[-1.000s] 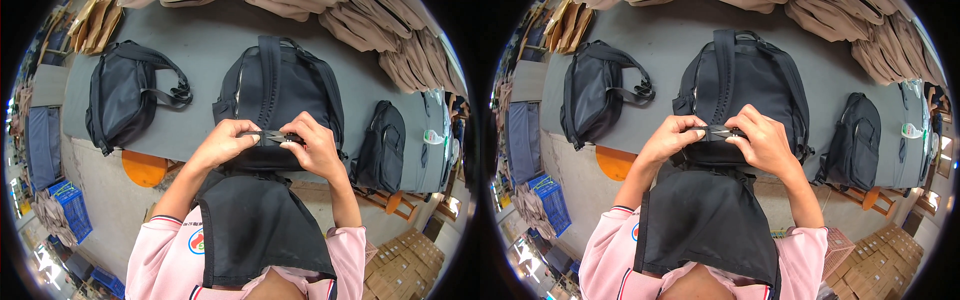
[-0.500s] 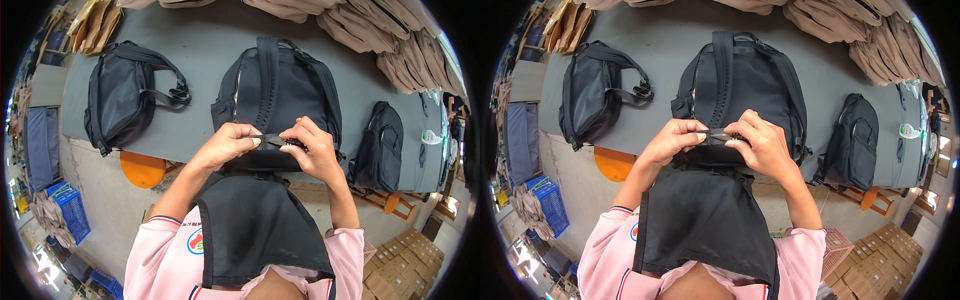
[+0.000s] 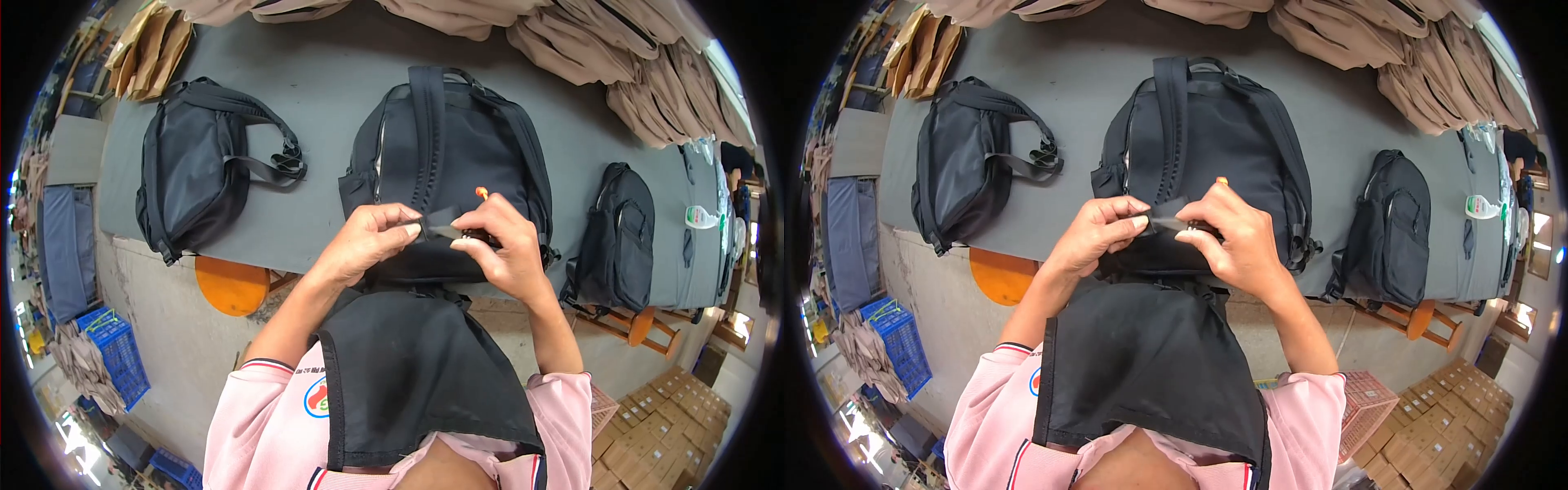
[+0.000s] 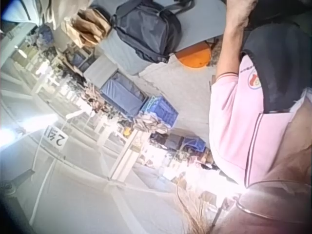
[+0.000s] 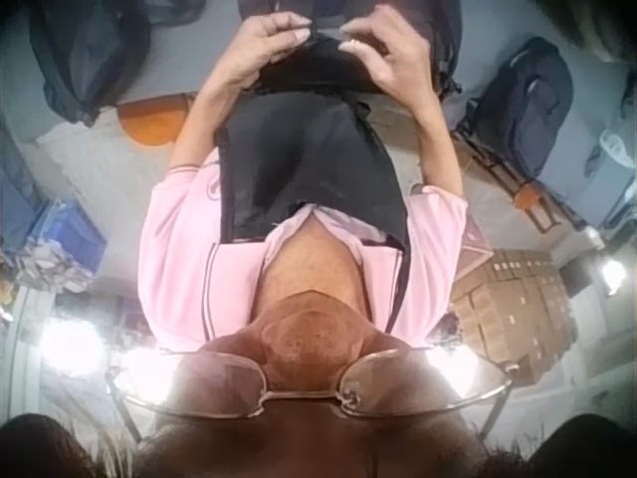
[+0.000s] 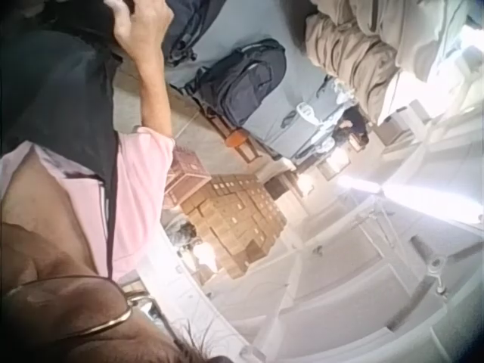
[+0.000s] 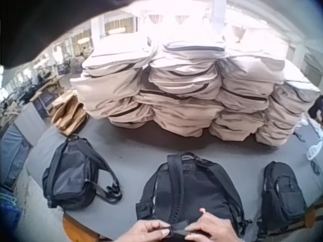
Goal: Trimming loose threads and inspecting the straps of black backpacks using nippers.
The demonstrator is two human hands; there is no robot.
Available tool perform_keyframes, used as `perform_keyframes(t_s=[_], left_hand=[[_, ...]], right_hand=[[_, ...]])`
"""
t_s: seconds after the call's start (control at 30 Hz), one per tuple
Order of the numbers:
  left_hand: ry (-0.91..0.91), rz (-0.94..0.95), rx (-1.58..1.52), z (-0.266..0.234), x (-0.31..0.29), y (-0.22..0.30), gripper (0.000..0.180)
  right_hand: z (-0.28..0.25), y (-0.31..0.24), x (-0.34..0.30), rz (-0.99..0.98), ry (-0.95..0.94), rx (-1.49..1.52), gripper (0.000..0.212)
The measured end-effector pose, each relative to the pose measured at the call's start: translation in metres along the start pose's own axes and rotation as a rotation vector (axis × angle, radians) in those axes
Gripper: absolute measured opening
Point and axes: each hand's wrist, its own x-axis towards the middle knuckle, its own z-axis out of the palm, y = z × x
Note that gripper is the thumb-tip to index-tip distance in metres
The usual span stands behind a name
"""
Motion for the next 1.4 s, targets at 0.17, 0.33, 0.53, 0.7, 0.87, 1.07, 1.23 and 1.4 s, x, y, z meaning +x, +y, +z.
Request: perform_keyframes(t_s=[0.17,0.33,0.53,0.7,0.87,1.07,1.23,1.4], left_hand=[[0.2,0.134,-0.071,0.008,0.005,0.008,0.017],[0.429,0.294,-0.187,-0.012,0.027,0.019,0.025],[0.262,0.415,-0.134,-0.009,0.044,0.049,0.027],[0.189,0.342,-0.152,-0.002,0.069,0.067,0.026],[0.326,0.396,-0.303,-0.022,0.109,0.087,0.021],[0.205,0.138,-0.231,-0.103,0.127,0.022,0.049],[0.137,0.159,-0.498,-0.1,0.091,-0.004,0.072],[0.251,0.24,-0.224,-0.084,0.082,-0.004,0.078]], right_hand=[[0.019,0.005,0.012,0.18,0.243,0.15,0.03],[0.027,-0.003,0.004,0.215,0.319,0.292,0.016],[0.045,-0.021,-0.007,0.443,0.088,0.396,0.017],[0.093,-0.006,-0.008,0.28,-0.137,0.201,0.053],[0.103,0.001,-0.02,0.274,-0.207,-0.142,0.044],[0.104,0.016,-0.025,0.379,-0.123,-0.156,0.027],[0.105,0.018,-0.02,0.448,-0.142,-0.121,0.024],[0.105,0.015,-0.022,0.472,-0.122,-0.094,0.027]])
